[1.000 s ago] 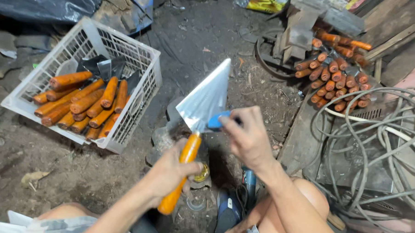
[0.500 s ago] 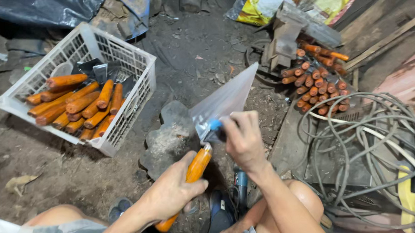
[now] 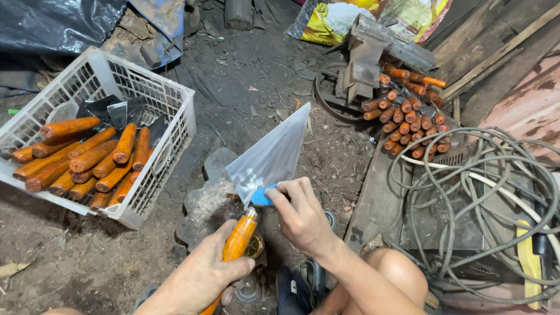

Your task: The person sits on the ground and wipes the metal blade of a trowel with a blue sponge. They repeatedly pick up trowels from a white crate, wipe the blade, and place them back into the crate.

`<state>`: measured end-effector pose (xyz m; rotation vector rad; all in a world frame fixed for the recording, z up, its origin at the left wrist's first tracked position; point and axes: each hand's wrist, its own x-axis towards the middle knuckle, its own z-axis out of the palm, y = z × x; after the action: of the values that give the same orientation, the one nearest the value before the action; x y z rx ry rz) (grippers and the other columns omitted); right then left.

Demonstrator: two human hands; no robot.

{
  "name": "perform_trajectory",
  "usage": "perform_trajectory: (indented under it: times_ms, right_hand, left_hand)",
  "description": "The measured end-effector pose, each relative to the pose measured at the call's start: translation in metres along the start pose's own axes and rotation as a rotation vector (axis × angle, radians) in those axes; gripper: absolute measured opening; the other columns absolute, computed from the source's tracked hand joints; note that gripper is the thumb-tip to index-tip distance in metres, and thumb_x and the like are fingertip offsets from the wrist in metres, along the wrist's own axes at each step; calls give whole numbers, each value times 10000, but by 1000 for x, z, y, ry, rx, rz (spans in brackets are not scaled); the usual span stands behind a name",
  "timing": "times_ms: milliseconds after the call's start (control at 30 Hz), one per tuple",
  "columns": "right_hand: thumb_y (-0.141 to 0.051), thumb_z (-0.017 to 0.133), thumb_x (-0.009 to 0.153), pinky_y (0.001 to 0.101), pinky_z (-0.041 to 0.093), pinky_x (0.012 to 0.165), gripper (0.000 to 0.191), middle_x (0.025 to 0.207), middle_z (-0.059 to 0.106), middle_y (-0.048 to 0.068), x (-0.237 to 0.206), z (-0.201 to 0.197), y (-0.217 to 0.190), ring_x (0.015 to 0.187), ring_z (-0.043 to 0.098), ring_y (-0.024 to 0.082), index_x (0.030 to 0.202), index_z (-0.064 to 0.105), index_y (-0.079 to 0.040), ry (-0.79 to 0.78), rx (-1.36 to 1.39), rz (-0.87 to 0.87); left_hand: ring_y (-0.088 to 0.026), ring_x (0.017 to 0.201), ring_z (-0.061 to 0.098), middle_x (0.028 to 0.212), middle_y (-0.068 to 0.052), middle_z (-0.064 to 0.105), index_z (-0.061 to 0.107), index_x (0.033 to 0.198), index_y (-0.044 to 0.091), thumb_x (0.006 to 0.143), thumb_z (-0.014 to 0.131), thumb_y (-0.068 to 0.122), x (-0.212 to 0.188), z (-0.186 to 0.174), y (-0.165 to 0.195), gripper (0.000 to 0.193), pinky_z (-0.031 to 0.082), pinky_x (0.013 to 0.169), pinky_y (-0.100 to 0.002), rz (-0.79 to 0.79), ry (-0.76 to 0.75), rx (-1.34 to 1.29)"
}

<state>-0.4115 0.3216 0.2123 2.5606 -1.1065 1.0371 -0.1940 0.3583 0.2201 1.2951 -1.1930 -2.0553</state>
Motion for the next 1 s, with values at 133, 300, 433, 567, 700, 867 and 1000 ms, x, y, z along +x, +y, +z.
perform_trajectory:
  times_ms: [133, 300, 433, 567, 700, 867, 1000]
  right_hand:
    - [116, 698, 778, 399, 472, 759, 373, 971, 570, 118, 14, -8, 35, 901, 544, 297, 1132, 655, 8, 117, -155, -19]
    - [68, 762, 843, 430, 451, 791, 284, 987, 577, 134, 29, -21, 91, 934, 529, 317, 1097, 657, -3, 274, -243, 274]
    - [98, 723, 797, 417, 465, 806, 302, 993, 594, 128, 18, -14, 77, 948, 550, 313, 1074, 663, -8, 204, -131, 220]
    - [126, 661, 771, 404, 486, 805, 320, 1000, 610, 123, -4, 8, 21, 938, 567, 308, 1063, 660, -4, 43, 17, 95]
    - [127, 652, 808, 400, 486, 796, 293, 1002, 605, 124, -7, 14, 18, 940, 570, 303, 1069, 658, -6, -6, -34, 47]
    - [65, 724, 845, 433, 442, 817, 235, 1008, 591, 133, 21, -8, 67, 955, 534, 328, 1057, 662, -13, 204, -208, 249]
    - [127, 664, 737, 428, 473, 837, 344, 1014, 599, 118, 25, -6, 48, 968, 548, 326, 1041, 682, -34, 48, -62, 37]
  left_hand:
    - [-132, 447, 518, 692, -64, 597, 206, 1633, 93, 832, 756, 206, -3, -3, -3, 978, 436, 428, -291, -76, -33, 137]
    - [-138, 446, 528, 723, -38, 606, 226, 1622, 100, 814, 748, 228, -6, 1, -4, 971, 444, 433, -294, -133, -100, 194]
    - [-127, 430, 517, 686, -52, 573, 299, 1606, 96, 812, 735, 224, -6, -1, -1, 914, 434, 417, -282, -72, -107, 155]
    - [-140, 436, 520, 683, -62, 555, 261, 1573, 67, 802, 693, 129, -2, -9, 4, 886, 445, 424, -294, -22, -6, 14]
    - [-130, 433, 516, 676, -46, 545, 299, 1597, 65, 801, 684, 132, -3, -12, 4, 887, 446, 415, -292, 7, -12, 24]
    - [-145, 453, 557, 718, -76, 619, 179, 1629, 73, 825, 705, 173, -10, -10, 2, 966, 478, 449, -313, -46, -62, 185]
    - [-152, 459, 591, 742, -94, 660, 218, 1621, 75, 816, 710, 199, -12, -15, 5, 952, 509, 467, -323, -19, -5, 310]
